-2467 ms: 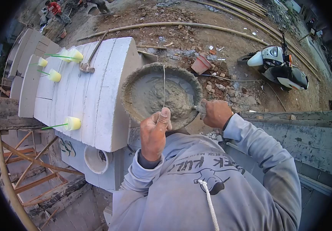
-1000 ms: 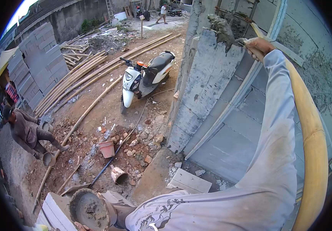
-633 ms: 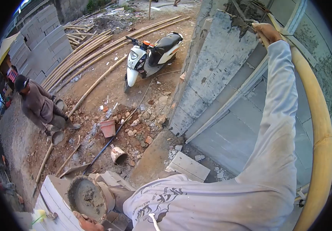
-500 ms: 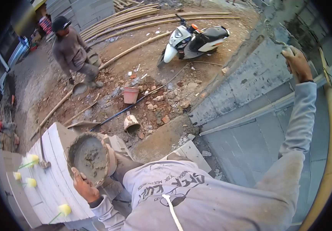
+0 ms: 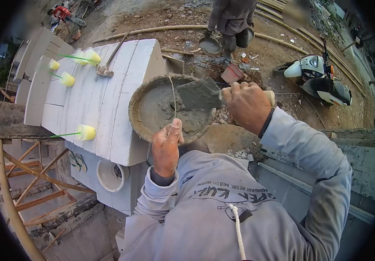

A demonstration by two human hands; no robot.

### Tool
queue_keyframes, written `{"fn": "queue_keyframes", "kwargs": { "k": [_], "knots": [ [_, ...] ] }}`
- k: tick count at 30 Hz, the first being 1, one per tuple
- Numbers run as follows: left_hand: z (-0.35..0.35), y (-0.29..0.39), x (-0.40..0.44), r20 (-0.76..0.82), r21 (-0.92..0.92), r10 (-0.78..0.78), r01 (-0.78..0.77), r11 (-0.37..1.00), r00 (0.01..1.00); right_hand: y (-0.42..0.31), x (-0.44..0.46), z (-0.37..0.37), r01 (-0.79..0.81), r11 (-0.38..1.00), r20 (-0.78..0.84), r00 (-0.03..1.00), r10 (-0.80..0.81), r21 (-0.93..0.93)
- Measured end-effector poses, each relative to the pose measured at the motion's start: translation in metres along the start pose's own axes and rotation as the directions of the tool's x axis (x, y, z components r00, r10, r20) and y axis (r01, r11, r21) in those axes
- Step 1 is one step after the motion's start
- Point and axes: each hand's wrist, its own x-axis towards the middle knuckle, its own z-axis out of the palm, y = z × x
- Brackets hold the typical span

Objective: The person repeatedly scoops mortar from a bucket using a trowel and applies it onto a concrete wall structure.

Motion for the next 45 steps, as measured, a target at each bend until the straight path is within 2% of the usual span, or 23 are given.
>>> {"fn": "queue_keyframes", "kwargs": {
  "k": [2, 5, 6, 8, 12, 17, 20, 22, 24, 28, 31, 34, 40, 45],
  "knots": [
    [0.003, 0.006, -0.004, 0.03, 0.004, 0.001, -0.001, 1.0, 1.0, -0.016, 0.025, 0.019, 0.021, 0.977, 0.064, 0.998, -0.007, -0.213],
    [0.009, -0.003, -0.006, 0.068, 0.01, 0.057, -0.058, 0.998, 0.996, -0.033, 0.045, 0.068, -0.032, 0.999, 0.136, 0.99, 0.037, -0.039],
    [0.012, 0.011, -0.009, 0.114, 0.068, 0.052, -0.06, 0.996, 0.992, -0.035, 0.046, 0.079, -0.074, 0.994, 0.197, 0.979, 0.057, 0.079],
    [0.016, 0.001, -0.01, 0.155, 0.063, 0.056, -0.066, 0.996, 0.986, -0.037, 0.048, 0.089, -0.162, 0.94, 0.317, 0.947, 0.061, 0.301],
    [0.012, -0.008, -0.014, 0.193, -0.031, 0.033, -0.027, 0.999, 0.981, -0.034, 0.033, 0.086, -0.285, 0.896, 0.44, 0.891, 0.117, 0.34],
    [0.012, 0.006, -0.011, 0.138, -0.112, 0.035, -0.019, 0.994, 0.99, -0.032, 0.013, 0.083, -0.279, 0.881, 0.329, 0.932, 0.153, 0.381],
    [0.006, 0.012, -0.009, 0.099, -0.104, -0.026, 0.036, 0.994, 0.995, -0.035, 0.001, 0.079, -0.288, 0.855, 0.27, 0.945, 0.182, 0.432],
    [0.0, 0.006, -0.005, 0.046, -0.181, -0.029, 0.037, 0.983, 0.998, -0.034, -0.004, 0.074, -0.281, 0.835, 0.218, 0.956, 0.199, 0.472],
    [-0.001, 0.006, -0.003, 0.022, -0.201, -0.066, 0.069, 0.977, 0.998, -0.028, -0.009, 0.075, -0.264, 0.852, 0.227, 0.958, 0.176, 0.453],
    [0.001, 0.006, 0.003, -0.012, -0.156, -0.009, 0.007, 0.988, 1.0, -0.02, -0.028, 0.081, -0.267, 0.859, 0.244, 0.954, 0.172, 0.436],
    [0.003, 0.006, 0.005, 0.01, -0.21, -0.053, 0.054, 0.976, 0.999, -0.021, -0.033, 0.064, -0.251, 0.832, 0.169, 0.967, 0.192, 0.494],
    [0.003, 0.008, 0.003, 0.016, -0.187, -0.032, 0.034, 0.982, 0.999, -0.015, -0.037, 0.066, -0.269, 0.854, 0.227, 0.957, 0.183, 0.445],
    [0.003, 0.007, 0.003, 0.009, -0.158, -0.015, 0.016, 0.987, 1.0, -0.013, -0.028, 0.06, -0.327, 0.84, 0.225, 0.942, 0.25, 0.432],
    [0.002, 0.004, 0.004, -0.003, -0.145, -0.007, 0.007, 0.989, 1.0, -0.014, -0.021, 0.07, -0.329, 0.86, 0.245, 0.937, 0.247, 0.39]
  ]
}}
